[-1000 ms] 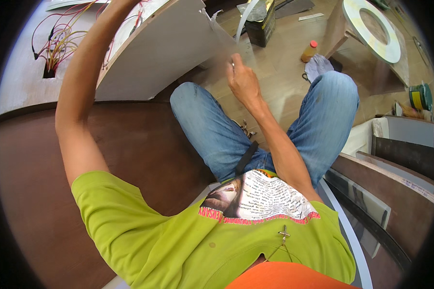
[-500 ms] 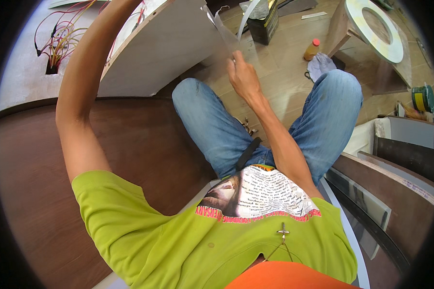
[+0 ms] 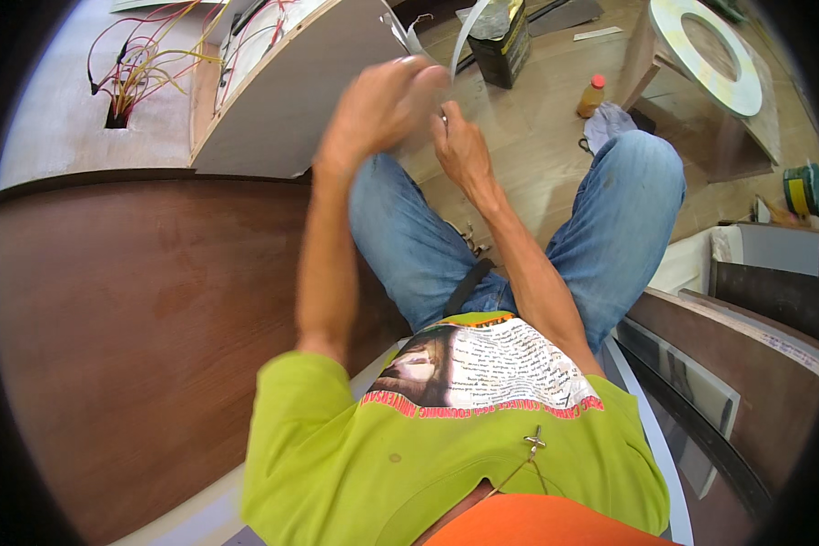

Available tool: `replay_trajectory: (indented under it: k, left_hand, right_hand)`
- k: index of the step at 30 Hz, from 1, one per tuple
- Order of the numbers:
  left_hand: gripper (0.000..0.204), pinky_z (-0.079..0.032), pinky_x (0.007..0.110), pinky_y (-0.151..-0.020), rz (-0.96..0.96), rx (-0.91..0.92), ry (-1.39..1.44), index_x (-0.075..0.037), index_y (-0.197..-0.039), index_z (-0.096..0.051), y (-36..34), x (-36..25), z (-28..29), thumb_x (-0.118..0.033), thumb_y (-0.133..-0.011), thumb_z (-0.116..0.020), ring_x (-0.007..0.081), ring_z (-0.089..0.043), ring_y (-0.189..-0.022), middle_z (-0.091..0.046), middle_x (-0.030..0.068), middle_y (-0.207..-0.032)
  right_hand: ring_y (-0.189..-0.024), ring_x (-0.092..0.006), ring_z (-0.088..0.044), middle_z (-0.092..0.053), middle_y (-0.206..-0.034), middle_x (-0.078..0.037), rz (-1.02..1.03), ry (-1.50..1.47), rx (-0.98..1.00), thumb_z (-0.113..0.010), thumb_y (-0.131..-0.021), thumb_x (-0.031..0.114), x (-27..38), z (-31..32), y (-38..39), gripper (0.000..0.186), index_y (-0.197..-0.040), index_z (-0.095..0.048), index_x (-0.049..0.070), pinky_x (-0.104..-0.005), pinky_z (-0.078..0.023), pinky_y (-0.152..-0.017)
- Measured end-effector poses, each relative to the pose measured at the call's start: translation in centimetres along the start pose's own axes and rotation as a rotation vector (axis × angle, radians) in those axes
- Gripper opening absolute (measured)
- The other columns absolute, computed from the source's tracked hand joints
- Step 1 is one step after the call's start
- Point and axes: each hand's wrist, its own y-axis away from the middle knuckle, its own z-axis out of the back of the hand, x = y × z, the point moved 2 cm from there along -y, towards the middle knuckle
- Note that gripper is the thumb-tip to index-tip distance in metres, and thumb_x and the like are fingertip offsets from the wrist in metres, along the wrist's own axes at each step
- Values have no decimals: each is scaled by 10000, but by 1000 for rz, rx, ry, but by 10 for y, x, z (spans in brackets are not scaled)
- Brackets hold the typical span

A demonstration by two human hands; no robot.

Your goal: The person sits on the floor and wipes a white wooden panel with a cloth. They then use a metal file to smooth the edges of the panel and the adjacent brown surface. The person continues filing different edges of the furniture piece.

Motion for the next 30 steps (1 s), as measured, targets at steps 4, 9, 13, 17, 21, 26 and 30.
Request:
replay_trajectory:
  k: [4,9,13,17,21,26,30]
  left_hand:
    - [377,-514,331,-891,333,-509,279,16,-1222,-565,58,69,-118,-331,-1076,-563,182,-643,-969,-660,113,-1082]
    - [379,-550,353,-861,590,-342,1020,9,-1172,-599,27,51,-153,-329,-1111,-440,198,-660,-917,-694,115,-1025]
    - [394,-569,367,-803,595,-368,1120,10,-1161,-601,1,77,-152,-331,-1112,-408,205,-669,-894,-706,123,-1050]
    - [406,-554,356,-860,591,-368,1162,1,-1179,-611,10,66,-165,-348,-1113,-415,205,-667,-921,-704,119,-1055]
    - [422,-529,348,-896,647,-379,1135,-6,-1184,-636,36,58,-170,-363,-1113,-421,185,-656,-943,-709,99,-1062]
    - [408,-514,330,-855,619,-399,959,-23,-1068,-678,17,92,-182,-350,-1109,-439,161,-639,-924,-702,74,-986]
    - [407,-517,332,-845,603,-411,1005,-19,-1049,-674,35,68,-180,-347,-1108,-442,162,-641,-899,-701,74,-961]
  right_hand:
    - [-817,-542,-646,-666,-815,-311,-77,-14,71,-531,-1031,238,-3,-3,10,243,-1164,-516,36,-608,-474,-678]
    - [-926,-560,-642,-676,-948,-346,15,63,90,-515,-1018,198,-8,10,-1,282,-1249,-476,40,-579,-499,-722]
    - [-1055,-514,-620,-617,-1190,-286,72,111,85,-502,-1027,209,-27,-2,-31,290,-1233,-503,5,-555,-506,-807]
    - [-1080,-493,-624,-626,-1197,-284,-39,89,118,-482,-1035,202,-26,4,-31,262,-1209,-522,9,-532,-505,-842]
    - [-1115,-479,-623,-638,-1213,-275,-100,31,141,-484,-1035,238,-26,-2,-7,304,-1248,-532,26,-518,-508,-859]
    - [-1117,-484,-624,-647,-1198,-265,72,-25,79,-513,-1020,244,-43,-8,-32,303,-1245,-540,42,-515,-512,-855]
    - [-1093,-485,-628,-643,-1190,-264,30,58,80,-531,-1012,213,-42,-6,-7,298,-1241,-537,23,-515,-511,-843]
